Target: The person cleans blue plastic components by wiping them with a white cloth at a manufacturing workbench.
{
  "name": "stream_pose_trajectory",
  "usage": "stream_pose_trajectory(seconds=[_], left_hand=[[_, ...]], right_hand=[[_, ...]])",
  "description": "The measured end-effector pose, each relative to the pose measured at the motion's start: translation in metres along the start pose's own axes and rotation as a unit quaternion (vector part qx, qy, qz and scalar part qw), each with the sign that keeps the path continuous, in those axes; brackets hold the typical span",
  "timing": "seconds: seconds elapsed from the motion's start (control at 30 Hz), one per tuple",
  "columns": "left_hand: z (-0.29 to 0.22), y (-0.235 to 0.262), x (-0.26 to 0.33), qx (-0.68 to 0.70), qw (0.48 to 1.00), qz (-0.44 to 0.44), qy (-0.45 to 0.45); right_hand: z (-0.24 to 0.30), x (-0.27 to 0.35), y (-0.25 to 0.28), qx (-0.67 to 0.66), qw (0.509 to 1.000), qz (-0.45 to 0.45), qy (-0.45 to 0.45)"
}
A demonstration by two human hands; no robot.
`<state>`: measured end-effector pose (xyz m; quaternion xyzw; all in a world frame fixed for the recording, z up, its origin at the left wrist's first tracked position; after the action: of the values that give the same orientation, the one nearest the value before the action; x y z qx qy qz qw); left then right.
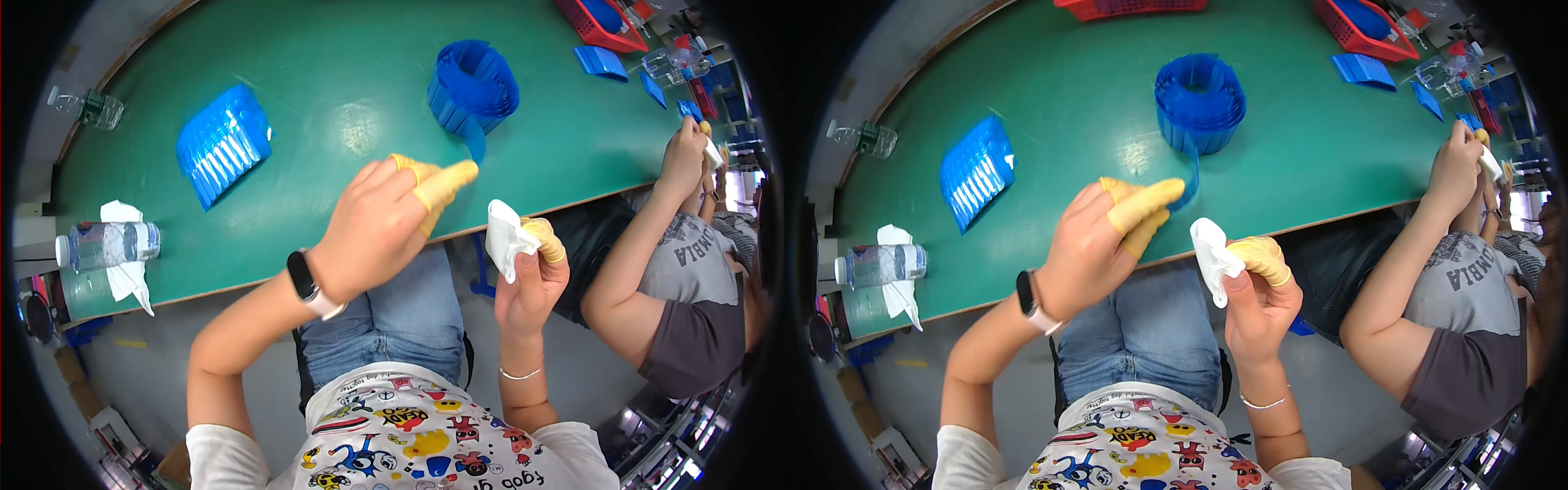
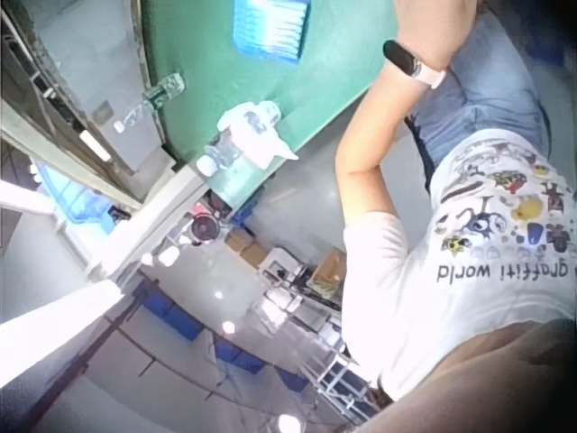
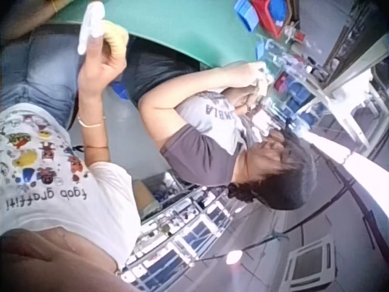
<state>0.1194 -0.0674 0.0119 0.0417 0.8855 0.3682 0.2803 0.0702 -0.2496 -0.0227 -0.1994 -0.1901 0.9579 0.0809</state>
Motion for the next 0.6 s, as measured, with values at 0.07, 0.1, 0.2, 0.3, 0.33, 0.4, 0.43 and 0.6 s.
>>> stream_pose_trajectory(seconds=[0.07,0.1,0.2,0.3,0.33,0.4,0.43,0.6], left_hand=[[0.007,-0.011,-0.018,-0.074,0.997,0.021,-0.021],[0.007,-0.013,-0.025,-0.073,0.997,0.02,-0.027],[0.002,-0.018,-0.037,-0.056,0.991,0.065,-0.103],[0.004,-0.025,-0.041,-0.005,0.989,0.105,-0.104],[0.007,-0.025,-0.043,-0.007,0.989,0.11,-0.099],[0.013,-0.025,-0.047,-0.014,0.991,0.109,-0.079],[0.017,-0.025,-0.048,-0.022,0.992,0.106,-0.06],[0.024,-0.021,-0.049,-0.031,0.998,0.007,-0.045]], right_hand=[[0.0,-0.007,-0.002,0.014,1.0,0.004,0.023],[0.001,-0.009,-0.003,0.029,0.999,0.008,0.038],[-0.002,-0.013,-0.002,0.053,0.998,0.018,0.029],[-0.005,-0.019,-0.001,0.045,0.997,0.022,0.062],[-0.005,-0.02,-0.001,0.043,0.994,0.033,0.09],[-0.003,-0.023,-0.002,0.042,0.992,0.058,0.103],[-0.002,-0.024,-0.004,0.04,0.989,0.085,0.117],[-0.015,-0.032,-0.005,0.064,0.989,0.094,0.09]])
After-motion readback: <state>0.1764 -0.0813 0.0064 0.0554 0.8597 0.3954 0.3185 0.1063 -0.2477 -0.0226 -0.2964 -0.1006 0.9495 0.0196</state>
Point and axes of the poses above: each hand's wrist, its own x-axis away from the middle knuckle, its own y-axis out of the back of the hand, z = x × y, the point moved 4 cm from there along -x, towards the middle knuckle, and after that the axes turned 10 degrees about y, right-handed, at the moved point
